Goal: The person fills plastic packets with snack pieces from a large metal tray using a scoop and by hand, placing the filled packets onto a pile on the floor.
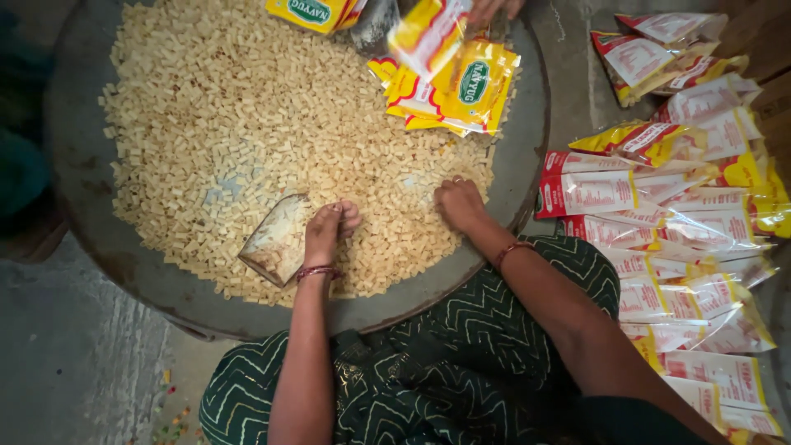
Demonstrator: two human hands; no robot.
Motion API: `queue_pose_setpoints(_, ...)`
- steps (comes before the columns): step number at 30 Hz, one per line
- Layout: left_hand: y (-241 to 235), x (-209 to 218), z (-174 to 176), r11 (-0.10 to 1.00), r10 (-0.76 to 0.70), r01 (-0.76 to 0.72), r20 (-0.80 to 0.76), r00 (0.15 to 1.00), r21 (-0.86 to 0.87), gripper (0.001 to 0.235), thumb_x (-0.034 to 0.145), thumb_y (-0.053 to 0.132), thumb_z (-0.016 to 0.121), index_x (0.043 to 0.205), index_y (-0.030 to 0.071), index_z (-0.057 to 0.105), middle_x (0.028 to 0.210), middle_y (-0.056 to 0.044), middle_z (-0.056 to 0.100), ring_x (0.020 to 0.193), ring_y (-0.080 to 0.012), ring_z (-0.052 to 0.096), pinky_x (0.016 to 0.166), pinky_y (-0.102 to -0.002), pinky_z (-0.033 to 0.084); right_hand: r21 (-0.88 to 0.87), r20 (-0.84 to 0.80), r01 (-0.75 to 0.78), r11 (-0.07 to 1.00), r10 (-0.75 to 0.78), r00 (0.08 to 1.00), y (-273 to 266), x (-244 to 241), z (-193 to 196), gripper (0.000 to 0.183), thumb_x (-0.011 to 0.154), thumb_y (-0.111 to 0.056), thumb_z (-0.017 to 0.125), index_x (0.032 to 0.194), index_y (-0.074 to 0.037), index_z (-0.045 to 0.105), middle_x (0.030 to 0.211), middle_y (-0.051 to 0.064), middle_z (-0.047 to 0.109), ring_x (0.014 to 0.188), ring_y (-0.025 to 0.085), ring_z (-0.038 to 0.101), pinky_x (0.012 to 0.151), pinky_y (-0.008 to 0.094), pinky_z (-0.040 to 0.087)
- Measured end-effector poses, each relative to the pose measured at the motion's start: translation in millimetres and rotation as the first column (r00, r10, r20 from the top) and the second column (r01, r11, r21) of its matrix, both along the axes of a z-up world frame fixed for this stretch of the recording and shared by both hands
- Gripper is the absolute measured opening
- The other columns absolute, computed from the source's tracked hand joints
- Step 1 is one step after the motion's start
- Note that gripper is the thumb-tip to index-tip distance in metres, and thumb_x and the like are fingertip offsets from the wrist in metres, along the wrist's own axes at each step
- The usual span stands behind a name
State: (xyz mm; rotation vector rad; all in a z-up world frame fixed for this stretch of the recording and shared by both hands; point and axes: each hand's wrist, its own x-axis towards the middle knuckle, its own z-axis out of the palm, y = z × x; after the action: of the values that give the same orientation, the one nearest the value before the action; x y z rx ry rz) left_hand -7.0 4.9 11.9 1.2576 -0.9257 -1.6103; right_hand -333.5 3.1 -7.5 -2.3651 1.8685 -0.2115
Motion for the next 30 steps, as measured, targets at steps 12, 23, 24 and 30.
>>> queue_pose_setpoints(12, -0.2, -0.5, -15.5, 1.000, -0.001, 0.001, -0.017, 1.000, -0.019, 0.033, 0.105, 0.031, 0.054, 0.114, 0.003, 0.069, 0.098, -0.004, 0.075, 0.085, -0.0131, 0.072, 0.073, -0.026, 0.054, 0.377, 0.861, 0.510, 0.773, -0.496, 0.116, -97.3, -74.9, -76.3, 0.012, 0.096, -0.017, 0.065, 0.099, -0.012, 0.075, 0.089, 0.013, 0.074, 0.069, 0.021, 0.064, 0.063, 0.038, 0.054)
queue_pose_setpoints(23, 1.1, -7.6, -21.7, 1.000, 0.008, -0.010, -0.079, 0.997, -0.025, 0.032, 0.105, 0.029, 0.054, 0.115, 0.002, 0.068, 0.099, -0.006, 0.075, 0.086, -0.0133, 0.073, 0.077, -0.026, 0.056, 0.018, 0.696, 0.201, 0.979, -0.157, 0.701, -95.9, 39.9, -88.6, 0.012, 0.084, -0.006, 0.070, 0.096, -0.004, 0.073, 0.090, 0.014, 0.072, 0.083, 0.027, 0.067, 0.077, 0.037, 0.054)
queue_pose_setpoints(24, -0.3, -7.8, -20.0, 0.999, 0.012, -0.014, -0.058, 0.998, -0.039, 0.031, 0.105, 0.028, 0.055, 0.115, 0.002, 0.068, 0.099, -0.006, 0.075, 0.086, -0.0135, 0.072, 0.077, -0.026, 0.056, 0.159, 0.684, 0.071, 0.985, -0.162, 0.711, -84.2, 57.1, -77.4, 0.014, 0.087, -0.007, 0.068, 0.099, -0.006, 0.076, 0.089, 0.013, 0.073, 0.080, 0.025, 0.068, 0.076, 0.036, 0.055)
queue_pose_setpoints(30, 7.1, -9.7, 2.8, 0.980, 0.037, -0.006, 0.152, 0.988, -0.199, 0.027, 0.104, 0.027, 0.060, 0.109, 0.003, 0.071, 0.102, -0.011, 0.077, 0.090, -0.0196, 0.073, 0.085, -0.030, 0.057, 0.402, 0.710, -0.213, 0.891, -0.157, 0.686, -18.4, 54.2, 40.9, 0.012, 0.088, -0.018, 0.074, 0.095, -0.008, 0.075, 0.086, 0.007, 0.075, 0.076, 0.016, 0.070, 0.070, 0.031, 0.056)
